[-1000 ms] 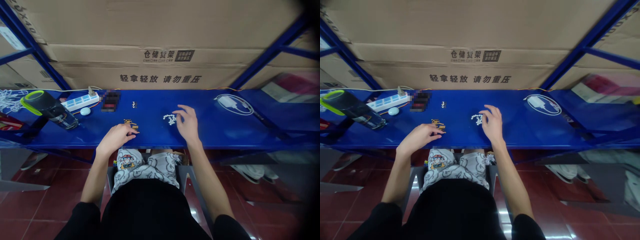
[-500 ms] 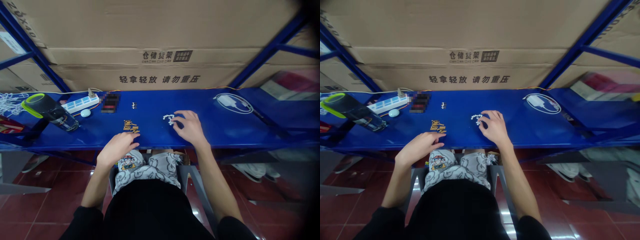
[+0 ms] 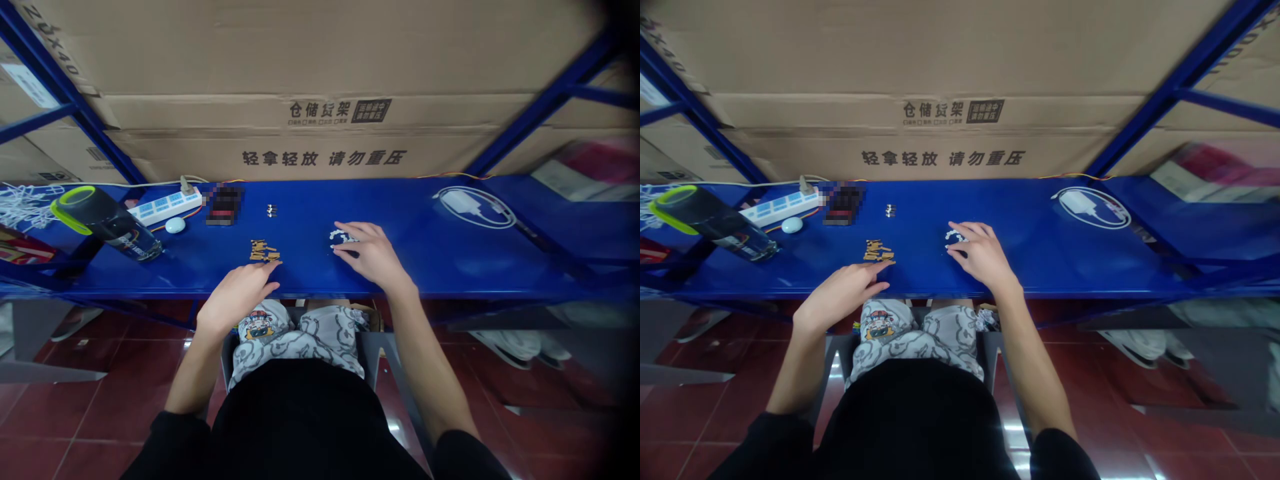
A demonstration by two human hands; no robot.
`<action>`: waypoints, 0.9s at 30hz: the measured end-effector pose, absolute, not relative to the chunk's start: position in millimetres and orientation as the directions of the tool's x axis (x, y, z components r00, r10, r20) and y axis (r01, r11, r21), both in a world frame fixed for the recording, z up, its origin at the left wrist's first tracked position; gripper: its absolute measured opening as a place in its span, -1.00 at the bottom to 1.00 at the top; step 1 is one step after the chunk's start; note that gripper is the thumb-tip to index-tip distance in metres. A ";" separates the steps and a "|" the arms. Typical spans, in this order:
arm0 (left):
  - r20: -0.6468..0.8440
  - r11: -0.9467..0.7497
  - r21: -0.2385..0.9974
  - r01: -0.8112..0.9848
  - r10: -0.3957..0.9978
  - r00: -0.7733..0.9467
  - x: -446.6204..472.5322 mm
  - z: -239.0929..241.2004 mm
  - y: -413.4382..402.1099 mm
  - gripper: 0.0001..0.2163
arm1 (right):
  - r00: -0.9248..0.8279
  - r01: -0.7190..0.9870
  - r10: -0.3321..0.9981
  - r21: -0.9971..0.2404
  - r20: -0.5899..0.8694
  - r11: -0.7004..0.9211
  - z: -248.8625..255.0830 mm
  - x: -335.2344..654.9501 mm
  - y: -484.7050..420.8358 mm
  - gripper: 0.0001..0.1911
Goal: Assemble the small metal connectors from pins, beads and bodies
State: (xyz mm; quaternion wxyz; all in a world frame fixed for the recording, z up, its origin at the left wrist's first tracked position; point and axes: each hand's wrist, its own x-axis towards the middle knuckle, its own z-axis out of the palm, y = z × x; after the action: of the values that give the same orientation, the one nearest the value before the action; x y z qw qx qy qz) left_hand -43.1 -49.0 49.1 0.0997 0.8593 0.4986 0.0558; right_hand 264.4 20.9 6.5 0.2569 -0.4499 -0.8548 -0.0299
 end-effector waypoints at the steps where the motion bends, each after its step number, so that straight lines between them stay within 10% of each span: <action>1: -0.006 -0.475 0.221 0.852 0.873 0.488 -43.9 48.8 -48.7 -0.58 | -0.455 0.791 0.755 -0.176 0.472 0.586 5.4 264.7 22.7 -0.81; 7: -0.048 -0.489 0.215 0.846 0.860 0.509 -40.8 49.5 -49.5 -0.57 | -0.432 0.797 0.755 -0.183 0.493 0.575 6.9 267.5 25.1 -0.77; 15: 0.020 -0.548 0.351 0.760 0.815 0.579 -28.5 48.5 -42.7 -0.68 | -0.384 0.600 0.787 -0.517 0.483 0.610 7.8 210.8 4.3 -0.78; 27: 0.086 -0.531 0.378 0.758 0.836 0.543 -29.2 40.6 -19.3 -0.84 | -0.443 0.570 0.785 -0.539 0.433 0.619 0.5 203.6 5.8 -0.75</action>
State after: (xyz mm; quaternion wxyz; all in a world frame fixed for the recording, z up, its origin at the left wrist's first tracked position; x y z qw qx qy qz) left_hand -29.2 -19.3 40.6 0.1494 0.8654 0.4604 0.1294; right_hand 203.6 5.8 0.5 0.3369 -0.4061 -0.8344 0.1593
